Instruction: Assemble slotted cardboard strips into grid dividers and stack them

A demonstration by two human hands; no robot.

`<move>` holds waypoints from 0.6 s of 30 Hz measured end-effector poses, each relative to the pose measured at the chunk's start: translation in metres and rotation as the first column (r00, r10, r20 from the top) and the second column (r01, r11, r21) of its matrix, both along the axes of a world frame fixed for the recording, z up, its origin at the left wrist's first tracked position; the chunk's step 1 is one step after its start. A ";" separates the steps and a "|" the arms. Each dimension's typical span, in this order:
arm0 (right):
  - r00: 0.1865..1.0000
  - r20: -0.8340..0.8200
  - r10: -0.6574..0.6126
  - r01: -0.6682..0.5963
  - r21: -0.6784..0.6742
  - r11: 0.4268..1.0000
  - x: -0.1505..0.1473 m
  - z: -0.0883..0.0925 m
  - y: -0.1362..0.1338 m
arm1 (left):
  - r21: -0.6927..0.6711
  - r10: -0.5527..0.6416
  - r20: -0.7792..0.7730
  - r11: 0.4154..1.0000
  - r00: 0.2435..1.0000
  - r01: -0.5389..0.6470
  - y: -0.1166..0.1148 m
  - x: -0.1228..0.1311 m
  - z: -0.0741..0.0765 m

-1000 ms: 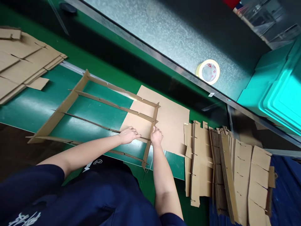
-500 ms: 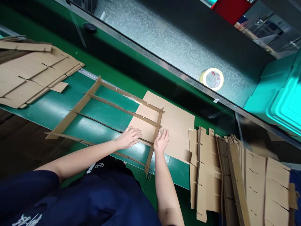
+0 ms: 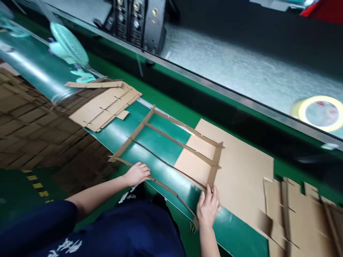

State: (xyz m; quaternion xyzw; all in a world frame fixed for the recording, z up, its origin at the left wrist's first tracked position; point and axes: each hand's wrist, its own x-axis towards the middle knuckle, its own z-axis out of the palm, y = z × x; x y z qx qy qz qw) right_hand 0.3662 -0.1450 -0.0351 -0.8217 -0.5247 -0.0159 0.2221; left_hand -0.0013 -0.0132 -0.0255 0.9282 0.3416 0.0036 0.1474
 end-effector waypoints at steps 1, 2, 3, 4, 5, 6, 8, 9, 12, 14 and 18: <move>1.000 0.002 0.008 -0.008 0.002 1.000 -0.002 -0.005 0.002 | -0.003 0.005 -0.024 1.000 1.000 -0.005 0.003 0.001 -0.001; 1.000 -0.003 0.010 -0.010 0.003 1.000 -0.003 -0.008 0.005 | -0.004 0.014 -0.045 1.000 0.999 -0.014 0.005 0.001 -0.002; 1.000 -0.011 0.007 -0.007 -0.001 1.000 -0.004 -0.010 0.009 | -0.007 0.023 -0.058 1.000 0.998 -0.023 0.007 0.001 -0.001; 1.000 -0.019 -0.002 0.002 -0.017 1.000 -0.005 -0.010 0.013 | -0.013 0.029 -0.065 0.999 0.997 -0.030 0.008 0.001 0.000; 0.999 -0.030 -0.018 0.017 -0.043 0.999 -0.005 -0.007 0.015 | -0.026 0.030 -0.068 0.999 0.997 -0.032 0.008 -0.001 0.002; 0.998 -0.045 -0.053 0.050 -0.067 0.997 -0.006 -0.002 0.016 | -0.040 0.029 -0.068 0.999 0.997 -0.032 0.008 -0.002 0.006; 0.979 -0.101 -0.180 0.170 -0.097 0.981 -0.008 0.013 0.012 | -0.068 0.035 -0.063 0.997 0.997 -0.039 0.007 -0.007 0.012; 0.957 -0.131 -0.259 0.248 -0.099 0.964 -0.010 0.020 0.006 | -0.078 0.042 -0.057 0.996 0.997 -0.046 0.008 -0.010 0.014; 0.909 -0.146 -0.390 0.376 -0.113 0.920 -0.017 0.037 -0.021 | -0.102 0.043 -0.026 0.994 0.999 -0.046 0.016 -0.013 0.014; 0.937 -0.095 -0.337 0.317 -0.179 0.931 -0.029 0.040 -0.044 | -0.113 0.018 -0.021 0.993 1.000 -0.020 0.021 -0.012 0.010; 0.986 -0.027 -0.162 0.137 -0.410 0.902 -0.059 0.035 -0.081 | -0.124 -0.036 -0.049 0.992 0.998 0.029 0.021 -0.010 0.008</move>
